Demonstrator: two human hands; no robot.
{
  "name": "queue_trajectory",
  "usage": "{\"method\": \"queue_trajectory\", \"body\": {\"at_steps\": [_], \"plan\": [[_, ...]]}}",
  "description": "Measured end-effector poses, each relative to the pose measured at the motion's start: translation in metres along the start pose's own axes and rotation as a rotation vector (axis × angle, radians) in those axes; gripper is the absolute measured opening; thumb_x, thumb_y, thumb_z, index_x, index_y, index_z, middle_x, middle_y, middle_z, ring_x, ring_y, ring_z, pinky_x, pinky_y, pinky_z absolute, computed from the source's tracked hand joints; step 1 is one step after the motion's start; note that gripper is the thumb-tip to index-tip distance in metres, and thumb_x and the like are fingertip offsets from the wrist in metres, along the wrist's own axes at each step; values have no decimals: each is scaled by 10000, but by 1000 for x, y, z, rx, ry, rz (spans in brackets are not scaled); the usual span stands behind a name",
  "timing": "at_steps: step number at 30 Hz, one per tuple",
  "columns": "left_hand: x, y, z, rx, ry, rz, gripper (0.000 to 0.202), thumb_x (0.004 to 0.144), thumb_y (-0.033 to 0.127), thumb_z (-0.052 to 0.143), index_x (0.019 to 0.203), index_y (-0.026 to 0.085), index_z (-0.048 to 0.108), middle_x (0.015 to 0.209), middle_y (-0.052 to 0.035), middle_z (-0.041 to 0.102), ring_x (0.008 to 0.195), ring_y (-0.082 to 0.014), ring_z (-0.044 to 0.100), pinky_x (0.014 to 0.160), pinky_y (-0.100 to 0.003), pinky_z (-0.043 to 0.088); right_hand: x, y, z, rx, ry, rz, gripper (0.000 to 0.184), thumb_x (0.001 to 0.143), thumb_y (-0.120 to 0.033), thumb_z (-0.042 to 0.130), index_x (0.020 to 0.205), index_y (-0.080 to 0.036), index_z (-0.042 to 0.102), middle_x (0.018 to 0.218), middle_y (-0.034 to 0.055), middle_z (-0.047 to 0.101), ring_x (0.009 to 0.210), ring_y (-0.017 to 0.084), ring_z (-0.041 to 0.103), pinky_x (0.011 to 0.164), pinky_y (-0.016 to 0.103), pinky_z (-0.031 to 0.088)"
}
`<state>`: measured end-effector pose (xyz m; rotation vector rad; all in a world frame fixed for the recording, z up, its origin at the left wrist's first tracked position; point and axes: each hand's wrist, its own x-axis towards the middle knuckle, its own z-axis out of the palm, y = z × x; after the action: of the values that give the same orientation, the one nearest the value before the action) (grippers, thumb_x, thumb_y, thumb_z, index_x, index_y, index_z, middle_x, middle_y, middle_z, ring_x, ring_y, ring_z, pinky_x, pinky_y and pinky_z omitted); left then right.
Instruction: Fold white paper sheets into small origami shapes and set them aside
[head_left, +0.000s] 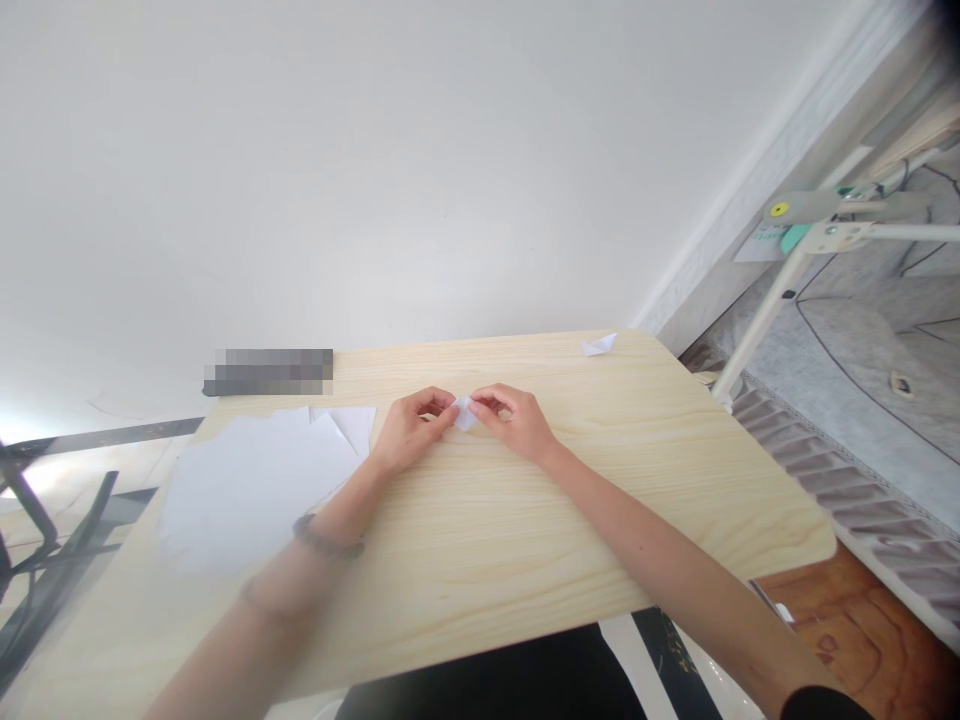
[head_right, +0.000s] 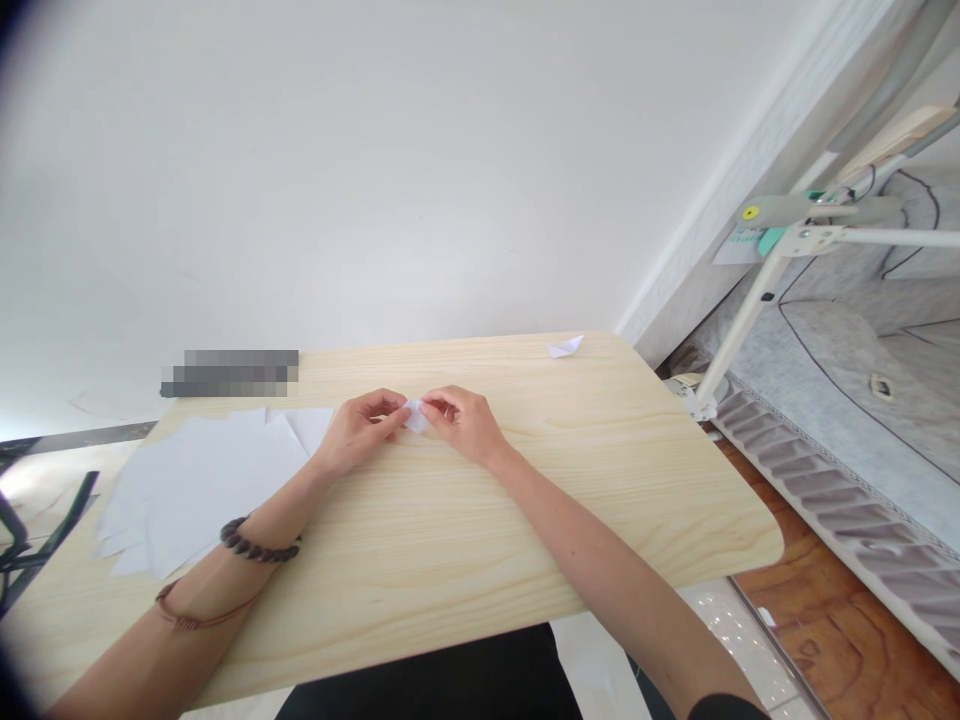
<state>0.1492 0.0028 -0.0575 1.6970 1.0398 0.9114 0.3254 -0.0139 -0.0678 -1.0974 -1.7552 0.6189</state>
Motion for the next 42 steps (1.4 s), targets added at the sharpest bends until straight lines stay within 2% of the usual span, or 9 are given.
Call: {"method": "queue_trajectory", "body": {"at_steps": [5, 12, 20, 27, 32, 37, 42], "plan": [[-1, 5, 1, 61, -23, 37, 330, 752, 429, 521, 918, 154, 596, 768, -43, 643, 675, -146, 576, 557, -234, 460, -1, -2, -1, -63, 3, -35, 212, 795, -319, 494, 913, -182, 603, 757, 16, 619, 619, 96, 529, 572, 215, 420], [-3, 9, 2, 149, -2, 70, 270, 754, 404, 523, 799, 164, 639, 780, -31, 653, 702, -143, 575, 553, -209, 456, -1, -10, -1, -147, -17, -86, 156, 798, -273, 482, 753, -173, 594, 695, -6, 612, 581, 76, 505, 566, 199, 386], [1, 3, 2, -74, 36, 13, 280, 715, 392, 582, 829, 144, 643, 832, -64, 641, 765, -184, 576, 569, -257, 508, -1, -6, 0, -92, 41, 21, 187, 797, -310, 473, 785, -173, 600, 728, 11, 639, 621, 97, 561, 537, 197, 411], [4, -2, -2, -308, 102, 0, 260, 721, 348, 601, 867, 134, 609, 979, -89, 616, 888, -198, 571, 745, -348, 509, 1, 0, -1, 57, 130, 114, 222, 778, -374, 502, 790, -176, 600, 746, 23, 640, 680, 128, 603, 580, 223, 470], [5, -1, -2, -449, 139, 11, 236, 748, 351, 576, 849, 143, 531, 988, -92, 623, 915, -180, 578, 826, -383, 471, 1, 0, -2, 196, 177, 181, 255, 774, -410, 500, 820, -173, 583, 717, 27, 628, 666, 129, 607, 561, 230, 496], [7, 0, -2, -479, 164, 29, 239, 789, 385, 512, 846, 161, 454, 1033, -102, 612, 990, -176, 556, 877, -382, 436, 2, 0, -4, 266, 190, 201, 283, 783, -425, 482, 864, -166, 560, 762, 36, 639, 685, 129, 615, 633, 265, 530], [4, 2, -1, -406, 55, 28, 210, 812, 367, 475, 865, 168, 433, 1061, -99, 601, 916, -157, 583, 864, -378, 443, 1, -3, -5, 231, 187, 181, 265, 791, -419, 474, 841, -171, 556, 857, 47, 654, 655, 117, 611, 629, 265, 538]]}}
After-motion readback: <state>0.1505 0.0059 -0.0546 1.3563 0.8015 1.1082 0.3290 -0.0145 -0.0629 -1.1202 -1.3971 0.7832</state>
